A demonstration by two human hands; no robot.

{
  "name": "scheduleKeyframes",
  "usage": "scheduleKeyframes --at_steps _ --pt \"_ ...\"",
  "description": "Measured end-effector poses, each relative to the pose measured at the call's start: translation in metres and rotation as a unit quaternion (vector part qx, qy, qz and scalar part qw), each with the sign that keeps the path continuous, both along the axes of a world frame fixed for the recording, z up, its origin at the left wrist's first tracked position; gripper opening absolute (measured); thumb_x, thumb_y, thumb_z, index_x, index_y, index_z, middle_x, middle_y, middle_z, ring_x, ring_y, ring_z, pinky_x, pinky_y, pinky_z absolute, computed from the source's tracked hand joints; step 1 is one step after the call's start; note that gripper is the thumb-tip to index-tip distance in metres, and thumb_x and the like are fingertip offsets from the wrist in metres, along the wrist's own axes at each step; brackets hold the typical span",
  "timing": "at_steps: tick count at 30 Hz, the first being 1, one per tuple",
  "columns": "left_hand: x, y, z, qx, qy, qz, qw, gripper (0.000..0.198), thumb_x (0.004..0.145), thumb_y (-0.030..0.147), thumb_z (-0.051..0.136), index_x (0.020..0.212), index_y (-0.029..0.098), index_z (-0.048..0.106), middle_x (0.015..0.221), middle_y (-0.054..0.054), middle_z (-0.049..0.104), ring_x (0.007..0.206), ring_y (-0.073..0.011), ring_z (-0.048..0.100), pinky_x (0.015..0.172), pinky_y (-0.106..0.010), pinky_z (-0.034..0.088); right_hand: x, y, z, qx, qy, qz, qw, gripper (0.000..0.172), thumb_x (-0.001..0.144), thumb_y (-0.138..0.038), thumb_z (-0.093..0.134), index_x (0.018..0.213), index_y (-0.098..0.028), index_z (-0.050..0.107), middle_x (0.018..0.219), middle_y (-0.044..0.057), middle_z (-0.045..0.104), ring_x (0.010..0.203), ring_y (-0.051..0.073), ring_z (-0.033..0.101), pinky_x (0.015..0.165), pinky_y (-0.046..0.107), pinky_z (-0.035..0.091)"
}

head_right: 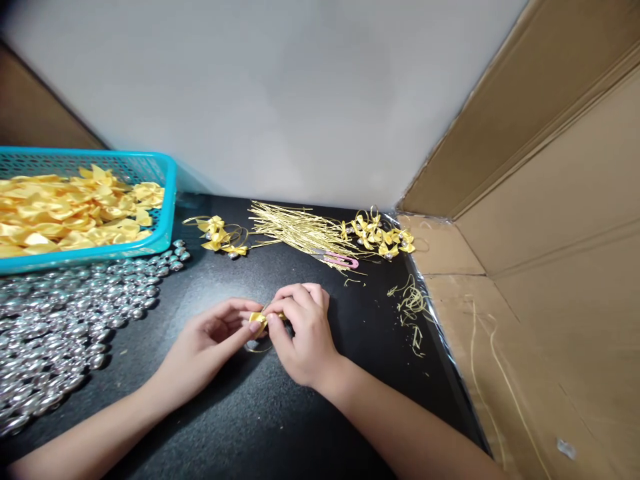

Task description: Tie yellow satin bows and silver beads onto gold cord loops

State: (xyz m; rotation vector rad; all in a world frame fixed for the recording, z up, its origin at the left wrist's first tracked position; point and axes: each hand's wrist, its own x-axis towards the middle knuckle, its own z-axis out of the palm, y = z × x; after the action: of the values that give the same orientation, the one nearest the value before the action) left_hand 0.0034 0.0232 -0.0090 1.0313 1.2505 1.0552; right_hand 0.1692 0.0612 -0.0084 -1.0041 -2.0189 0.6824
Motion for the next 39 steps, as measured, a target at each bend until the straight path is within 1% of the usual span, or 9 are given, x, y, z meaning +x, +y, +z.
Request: scheduleKeyframes --at_steps 6,12,14,17,20,23,26,32,39 --pt "0.001 -0.001 0.000 0.007 -0.011 0.018 1.000 0.022 0.080 0.025 0.069 0.098 0.017 0.061 0.074 0.001 0.070 0.068 -0.0121 0.064 0.064 -0.022 0.049 0.005 0.006 0.002 -0.061 0.029 0.019 0.998 0.025 0.092 -0.019 0.043 0.091 -0.021 0.068 0.096 0.004 0.063 0.097 0.021 0.052 0.087 0.039 0.038" --pt "0.001 -0.003 -0.001 0.014 -0.008 0.013 1.000 0.016 0.081 0.024 0.067 0.091 0.018 0.056 0.072 0.003 0.066 0.066 -0.0105 0.062 0.064 -0.022 0.048 0.007 0.017 0.005 -0.081 0.036 -0.009 0.996 0.016 0.090 -0.018 0.050 0.090 -0.021 0.066 0.086 0.002 0.066 0.086 0.018 0.055 0.082 0.037 0.038" --pt "0.000 -0.003 -0.003 0.032 0.002 0.002 0.999 0.014 0.083 0.023 0.066 0.087 0.019 0.054 0.070 0.005 0.062 0.064 -0.0093 0.058 0.061 -0.020 0.046 0.007 0.020 0.007 -0.094 -0.016 0.022 0.995 0.014 0.087 -0.016 0.054 0.093 -0.021 0.066 0.082 0.000 0.066 0.082 0.017 0.055 0.081 0.037 0.036" --pt "0.000 -0.005 -0.004 0.060 0.015 -0.014 0.998 0.014 0.083 0.020 0.064 0.083 0.020 0.050 0.068 0.006 0.058 0.061 -0.0079 0.053 0.058 -0.019 0.043 0.006 0.021 0.011 -0.094 -0.089 0.096 0.987 0.018 0.088 -0.016 0.057 0.100 -0.025 0.066 0.091 -0.001 0.068 0.090 0.018 0.054 0.084 0.038 0.032" --pt "0.000 -0.007 -0.004 0.075 0.029 -0.021 0.997 0.013 0.084 0.020 0.063 0.082 0.020 0.050 0.068 0.006 0.055 0.061 -0.0077 0.051 0.059 -0.018 0.043 0.006 0.022 0.014 -0.093 -0.112 0.133 0.980 0.010 0.089 -0.021 0.058 0.090 -0.025 0.067 0.098 -0.001 0.066 0.095 0.018 0.051 0.086 0.038 0.031" --pt "-0.001 -0.007 -0.003 0.082 0.048 -0.019 0.995 0.011 0.084 0.020 0.062 0.081 0.019 0.052 0.069 0.006 0.054 0.061 -0.0082 0.051 0.059 -0.019 0.043 0.009 0.026 0.017 -0.089 -0.111 0.124 0.982 0.012 0.088 -0.023 0.060 0.076 -0.022 0.063 0.095 -0.001 0.064 0.095 0.018 0.050 0.087 0.039 0.031" --pt "0.000 -0.006 -0.001 0.089 0.063 -0.014 0.994 0.010 0.083 0.020 0.062 0.080 0.019 0.053 0.067 0.005 0.054 0.060 -0.0091 0.050 0.056 -0.019 0.042 0.014 0.033 0.025 -0.115 -0.093 0.126 0.981 0.018 0.088 -0.021 0.057 0.070 -0.020 0.057 0.093 0.000 0.063 0.095 0.018 0.049 0.088 0.038 0.033" --pt "0.002 -0.004 -0.002 0.080 0.087 -0.003 0.993 0.007 0.083 0.022 0.061 0.086 0.019 0.056 0.068 0.004 0.056 0.061 -0.0109 0.053 0.058 -0.022 0.043 0.031 0.051 0.050 -0.190 -0.024 0.192 0.963 0.025 0.087 -0.019 0.052 0.062 -0.020 0.054 0.083 0.001 0.058 0.085 0.017 0.054 0.085 0.036 0.040" --pt "0.001 -0.004 -0.004 0.082 0.133 -0.018 0.988 0.009 0.086 0.026 0.058 0.086 0.018 0.062 0.070 0.000 0.061 0.063 -0.0131 0.054 0.059 -0.024 0.043 0.051 0.059 0.072 -0.173 -0.010 0.206 0.963 0.026 0.090 -0.032 0.055 0.067 -0.021 0.058 0.083 0.001 0.059 0.081 0.016 0.057 0.086 0.035 0.046"
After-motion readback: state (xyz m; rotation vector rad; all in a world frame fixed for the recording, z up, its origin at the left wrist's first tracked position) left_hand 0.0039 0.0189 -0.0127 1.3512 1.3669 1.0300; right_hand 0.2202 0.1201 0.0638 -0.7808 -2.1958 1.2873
